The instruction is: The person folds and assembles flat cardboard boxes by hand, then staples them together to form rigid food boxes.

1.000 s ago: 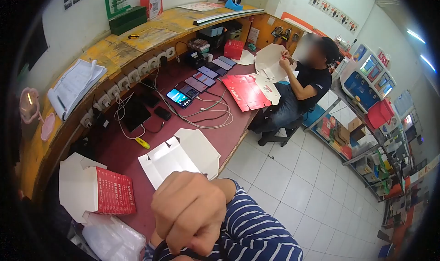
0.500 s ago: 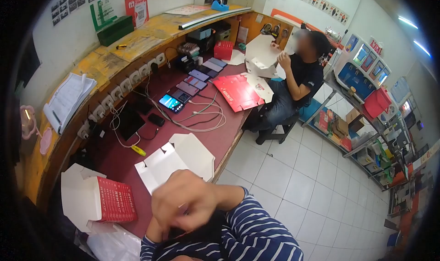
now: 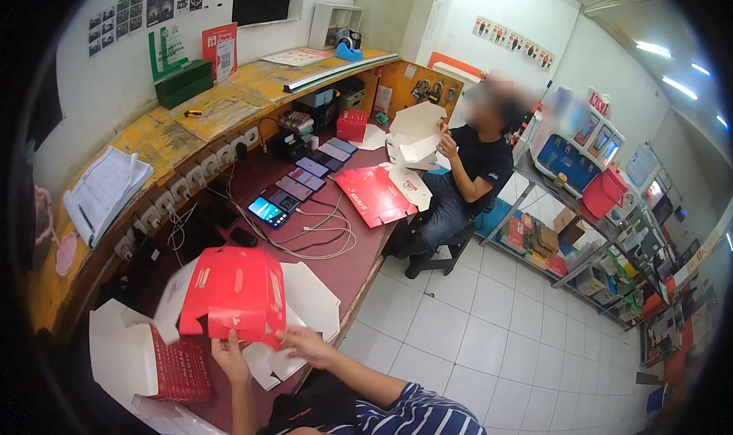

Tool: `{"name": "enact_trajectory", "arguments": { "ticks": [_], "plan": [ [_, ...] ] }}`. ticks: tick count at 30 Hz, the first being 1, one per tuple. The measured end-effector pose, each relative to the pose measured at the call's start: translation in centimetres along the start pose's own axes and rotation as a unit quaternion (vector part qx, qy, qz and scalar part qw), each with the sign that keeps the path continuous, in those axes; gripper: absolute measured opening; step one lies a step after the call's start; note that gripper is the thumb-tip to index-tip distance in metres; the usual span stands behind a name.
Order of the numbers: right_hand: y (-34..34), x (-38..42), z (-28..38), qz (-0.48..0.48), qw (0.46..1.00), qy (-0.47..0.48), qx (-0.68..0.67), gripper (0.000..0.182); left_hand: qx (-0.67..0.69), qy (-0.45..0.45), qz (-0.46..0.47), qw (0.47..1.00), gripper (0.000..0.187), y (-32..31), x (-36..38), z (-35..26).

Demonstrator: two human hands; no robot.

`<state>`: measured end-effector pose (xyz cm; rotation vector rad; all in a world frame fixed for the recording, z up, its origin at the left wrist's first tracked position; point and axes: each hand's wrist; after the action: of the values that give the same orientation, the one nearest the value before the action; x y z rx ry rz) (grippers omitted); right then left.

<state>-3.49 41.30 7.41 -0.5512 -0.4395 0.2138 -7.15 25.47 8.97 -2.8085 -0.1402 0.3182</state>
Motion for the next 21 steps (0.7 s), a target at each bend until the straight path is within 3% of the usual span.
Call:
{"name": "enact_trajectory", "arguments": {
  "ticks": [2,3,4,5,6,7,8,9,11,12,14,15,16,17,18,20,21],
  "plan": [
    [1.9,0.1,1.6,-0.049,0.994,0.074,-0.069,0.020,0.024,0.050,0.047,0.997,0.034,0.6,0.3,-0.5],
    [3.6,-0.6,2.0,-0.013,0.990,0.111,-0.089,0.017,0.014,0.065,0.036,0.997,0.039,0.8,0.5,-0.3],
    [3.0,0.4,4.0,-0.017,0.988,0.094,-0.120,0.018,0.004,0.056,0.061,0.997,0.041,0.3,0.5,-1.5],
    [0.7,1.8,6.5,-0.028,0.983,0.110,-0.143,0.017,-0.046,0.103,0.076,0.991,0.037,1.1,0.6,-0.8],
    [1.0,1.7,6.4,-0.043,0.981,0.127,-0.137,0.015,-0.086,0.047,0.063,0.993,0.029,1.1,0.6,-0.2],
    [-0.5,1.7,6.2,-0.101,0.976,0.191,-0.031,0.012,-0.126,-0.010,0.053,0.991,0.021,0.3,0.6,-0.1],
    [-2.0,1.8,6.2,-0.156,0.950,0.259,0.077,0.010,-0.052,0.001,0.020,0.998,0.013,-1.5,0.8,-1.7],
    [-2.9,0.9,5.3,-0.141,0.955,0.250,0.078,0.010,-0.018,-0.014,0.019,1.000,0.015,-2.5,1.1,-1.5],
    [-5.0,-0.4,2.6,-0.238,0.826,0.503,0.095,0.007,-0.033,-0.036,0.025,0.998,0.021,-3.6,2.6,-0.8],
    [-5.2,-0.4,2.4,-0.232,0.829,0.500,0.094,0.007,-0.040,-0.056,0.047,0.996,0.027,-3.8,3.0,-0.7],
    [-5.3,-0.1,2.3,-0.155,0.935,0.287,-0.137,0.006,-0.027,-0.028,0.052,0.998,0.029,-3.7,3.6,-0.8],
    [-5.4,0.2,3.0,-0.121,0.944,0.226,-0.205,0.004,-0.013,0.002,0.062,0.998,0.033,-3.8,3.7,-0.9],
    [-5.0,0.4,3.0,-0.122,0.944,0.228,-0.204,0.004,-0.011,0.002,0.063,0.998,0.033,-3.5,3.5,-0.8],
    [-4.4,0.4,3.1,-0.067,0.950,0.208,-0.223,0.003,0.159,0.036,0.052,0.985,0.040,-2.8,3.0,-0.7],
    [-3.9,0.5,3.5,-0.013,0.952,0.191,-0.240,0.004,0.326,0.071,0.044,0.941,0.049,-2.1,2.3,-0.6],
    [-4.5,0.9,4.4,-0.060,0.950,0.225,-0.207,0.015,0.567,0.156,0.112,0.801,0.063,0.2,0.7,-3.5],
    [-4.4,0.9,4.2,-0.078,0.953,0.274,-0.102,0.024,0.575,0.166,0.126,0.791,0.063,0.9,0.2,-4.1]
  ]
}}
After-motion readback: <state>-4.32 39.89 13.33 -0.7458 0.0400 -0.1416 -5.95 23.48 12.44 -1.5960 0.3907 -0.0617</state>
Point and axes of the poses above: each hand's wrist, its own x-axis away from the middle knuckle, its own y-axis out of the back of the hand, z = x × y, and after that the axes turned 4 degrees about z, right-handed
